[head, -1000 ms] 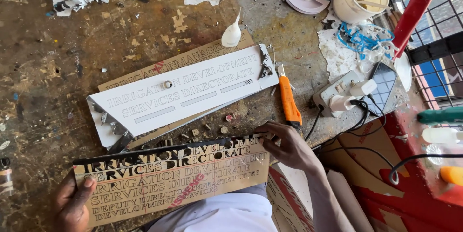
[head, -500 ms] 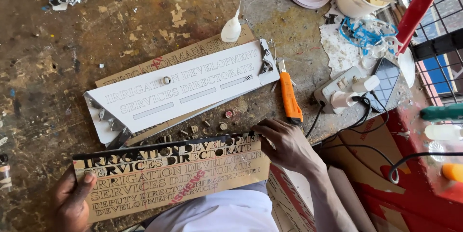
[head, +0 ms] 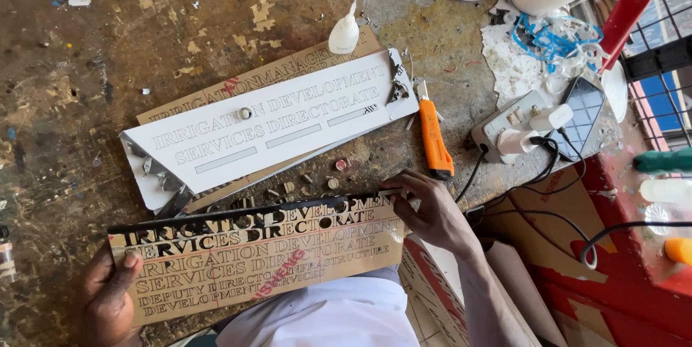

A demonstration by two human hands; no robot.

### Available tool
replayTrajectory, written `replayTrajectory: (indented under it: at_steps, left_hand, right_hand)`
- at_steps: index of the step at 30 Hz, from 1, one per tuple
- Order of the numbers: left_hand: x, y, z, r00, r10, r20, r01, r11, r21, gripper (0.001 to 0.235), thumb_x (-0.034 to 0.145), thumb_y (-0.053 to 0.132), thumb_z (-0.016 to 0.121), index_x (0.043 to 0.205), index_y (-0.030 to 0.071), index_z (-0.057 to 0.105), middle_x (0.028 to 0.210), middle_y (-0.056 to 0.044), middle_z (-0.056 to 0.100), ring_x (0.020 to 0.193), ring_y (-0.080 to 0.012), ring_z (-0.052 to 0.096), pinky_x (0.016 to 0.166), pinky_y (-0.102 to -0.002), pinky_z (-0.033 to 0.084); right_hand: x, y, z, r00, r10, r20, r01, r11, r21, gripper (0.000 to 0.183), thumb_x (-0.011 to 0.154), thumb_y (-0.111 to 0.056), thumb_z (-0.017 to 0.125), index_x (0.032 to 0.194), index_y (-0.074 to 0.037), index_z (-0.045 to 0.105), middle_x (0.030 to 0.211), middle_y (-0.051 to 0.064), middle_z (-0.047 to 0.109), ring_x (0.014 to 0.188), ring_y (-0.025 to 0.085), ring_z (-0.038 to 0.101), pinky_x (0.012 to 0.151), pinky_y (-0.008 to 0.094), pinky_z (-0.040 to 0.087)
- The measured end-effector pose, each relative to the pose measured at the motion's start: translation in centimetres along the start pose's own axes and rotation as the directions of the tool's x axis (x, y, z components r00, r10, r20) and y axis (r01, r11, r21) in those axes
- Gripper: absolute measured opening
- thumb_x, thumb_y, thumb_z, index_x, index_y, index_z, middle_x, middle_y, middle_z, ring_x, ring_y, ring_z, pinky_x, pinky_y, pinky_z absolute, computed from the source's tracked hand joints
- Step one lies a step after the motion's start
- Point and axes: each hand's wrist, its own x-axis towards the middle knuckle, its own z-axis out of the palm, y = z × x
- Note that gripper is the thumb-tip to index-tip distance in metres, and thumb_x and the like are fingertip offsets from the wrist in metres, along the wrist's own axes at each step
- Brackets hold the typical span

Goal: Preparing and aligning a paper stencil on a sign board, using a utility knife for trimming.

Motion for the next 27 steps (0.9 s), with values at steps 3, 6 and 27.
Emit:
replayTrajectory:
  at_steps: [3,6,27]
  left_hand:
    - [-0.1,0.7,0.2,1.000,-0.019,0.009,0.019,1.000,-0.002,0.027,0.120,0.022,0.059,0.125,-0.002,0.071,0.107,-0.012,0.075,0.094,-0.0287,0.074,0.083,-0.038,0.058]
    - [0.0,1.6,1.0,0.999,0.042,0.009,-0.043,0.997,0.059,0.029,0.118,0.026,0.058,0.095,0.009,0.059,0.080,0.004,0.045,0.070,-0.0142,0.044,0.070,-0.031,0.033]
    - [0.6,-1.1,-0.7,0.990,0.086,0.115,-0.093,0.994,0.058,0.031,0.118,0.019,0.055,0.089,0.007,0.057,0.081,0.002,0.039,0.076,-0.0159,0.037,0.075,-0.033,0.034]
  right_hand:
    - [-0.1,0.8,1.3,0.996,-0.061,-0.060,0.053,0.991,-0.120,0.036,0.099,-0.014,0.057,0.128,-0.004,0.076,0.112,0.012,0.079,0.088,0.024,0.078,0.073,0.041,0.069]
    - [-0.4,1.7,2.5,0.992,-0.050,-0.114,0.027,0.980,-0.197,0.035,0.095,-0.015,0.061,0.127,-0.010,0.074,0.104,0.008,0.074,0.077,0.022,0.066,0.060,0.041,0.051]
    - [-1.1,-0.5,2.7,0.983,-0.114,-0.145,0.067,0.954,-0.292,0.036,0.109,-0.023,0.061,0.138,-0.004,0.073,0.126,0.013,0.078,0.108,0.032,0.072,0.084,0.047,0.059]
